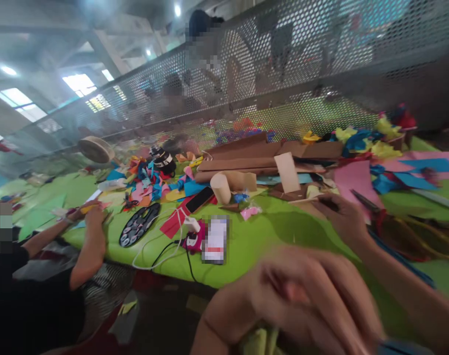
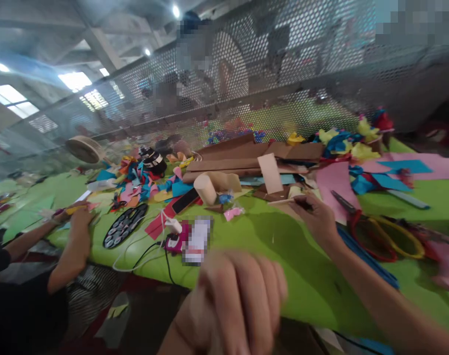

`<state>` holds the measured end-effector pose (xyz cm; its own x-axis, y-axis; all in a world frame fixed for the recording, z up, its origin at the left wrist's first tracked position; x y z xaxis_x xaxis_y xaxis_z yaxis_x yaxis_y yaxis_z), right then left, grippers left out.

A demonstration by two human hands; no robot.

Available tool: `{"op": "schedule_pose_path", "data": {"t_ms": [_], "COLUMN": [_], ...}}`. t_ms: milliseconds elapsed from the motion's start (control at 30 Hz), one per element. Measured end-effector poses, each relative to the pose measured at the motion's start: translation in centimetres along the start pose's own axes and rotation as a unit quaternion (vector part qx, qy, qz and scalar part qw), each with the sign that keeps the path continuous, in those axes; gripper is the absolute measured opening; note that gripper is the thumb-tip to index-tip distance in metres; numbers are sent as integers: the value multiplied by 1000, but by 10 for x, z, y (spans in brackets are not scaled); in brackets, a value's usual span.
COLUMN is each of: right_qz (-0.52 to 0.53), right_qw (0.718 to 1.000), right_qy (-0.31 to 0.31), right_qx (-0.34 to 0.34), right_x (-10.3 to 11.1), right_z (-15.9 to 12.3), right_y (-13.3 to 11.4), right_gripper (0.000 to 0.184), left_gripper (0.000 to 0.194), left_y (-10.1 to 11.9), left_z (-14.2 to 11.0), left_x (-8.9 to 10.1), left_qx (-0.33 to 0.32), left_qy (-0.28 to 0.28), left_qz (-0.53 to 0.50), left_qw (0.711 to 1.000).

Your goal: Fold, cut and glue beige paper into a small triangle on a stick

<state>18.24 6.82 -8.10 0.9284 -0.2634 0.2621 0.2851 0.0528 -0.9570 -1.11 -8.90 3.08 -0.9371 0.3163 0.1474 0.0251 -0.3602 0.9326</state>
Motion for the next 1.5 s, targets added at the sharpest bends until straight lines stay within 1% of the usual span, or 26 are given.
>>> {"op": "schedule_pose_path", "data": {"t_ms": [33,67,100,133,167,200,233,300,367,433,500,533,600,667,767,833,900,1067,1200,1300,1500], "right_qz": [6,11,13,17,25,34,44,57,55,50,43,39,34,36,52,65,59,3,-2,12,67], "right_qw": [1000,1000,1000,1000,999,999,998,997,997,997,997,998,997,997,995,993,992,995,994,995,994], "right_qy": [-5,-10,-14,-18,-23,-29,-36,-48,-50,-50,-51,-51,-54,-58,-79,-100,-109,-74,-54,-52,-84], "right_qx": [3,5,6,7,8,10,12,14,17,21,26,28,30,29,19,9,10,72,94,80,9], "right_x": [0,-1,-1,-1,-1,-1,-1,-2,-2,-2,-2,-3,-3,-3,-2,-1,0,0,1,1,-1], "right_z": [1,1,2,2,2,2,3,3,4,5,5,5,4,3,1,-2,-5,-13,-15,-15,-15], "right_y": [0,0,1,1,1,2,3,4,5,5,5,5,3,1,-4,-8,-12,-25,-30,-29,-24], "right_gripper": [43,43,42,41,40,39,37,35,34,34,33,32,31,32,35,38,39,31,24,24,29], "left_gripper": [66,65,63,61,61,60,57,43,31,29,27,26,24,23,24,28,36,50,53,53,50], "left_y": [-9,-17,-26,-36,-45,-55,-65,-86,-105,-122,-134,-139,-147,-154,-160,-161,-159,-150,-149,-150,-151], "left_z": [25,48,69,87,101,113,121,130,133,131,128,126,123,120,117,116,114,111,110,110,110], "left_x": [8,16,23,28,32,35,38,40,39,34,28,25,20,18,21,24,25,22,20,19,19], "left_qx": [-29,-79,-98,-103,-104,-90,-74,-59,-53,-47,-41,-34,-11,14,27,25,23,16,19,16,3], "left_qy": [-3,4,46,65,81,95,92,82,37,-23,-68,-83,-89,-62,17,68,98,118,117,117,122], "left_qz": [-27,-90,-119,-108,-70,-12,53,170,261,308,339,353,368,351,265,202,155,107,91,96,123], "left_qw": [999,993,987,987,989,991,992,980,963,950,937,931,926,934,964,977,983,987,989,988,985]}}
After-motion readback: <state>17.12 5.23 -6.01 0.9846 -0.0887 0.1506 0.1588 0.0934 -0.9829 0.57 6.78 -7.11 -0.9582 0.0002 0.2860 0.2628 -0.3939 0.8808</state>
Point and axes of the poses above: each hand's wrist, its own z-axis towards the middle knuckle, its own x-axis out of the back of the hand, y = z × x, the point moved 1 cm from there along z, towards the middle knuckle, and after that the axes turned 7 degrees about -x, right-handed, at the moved point
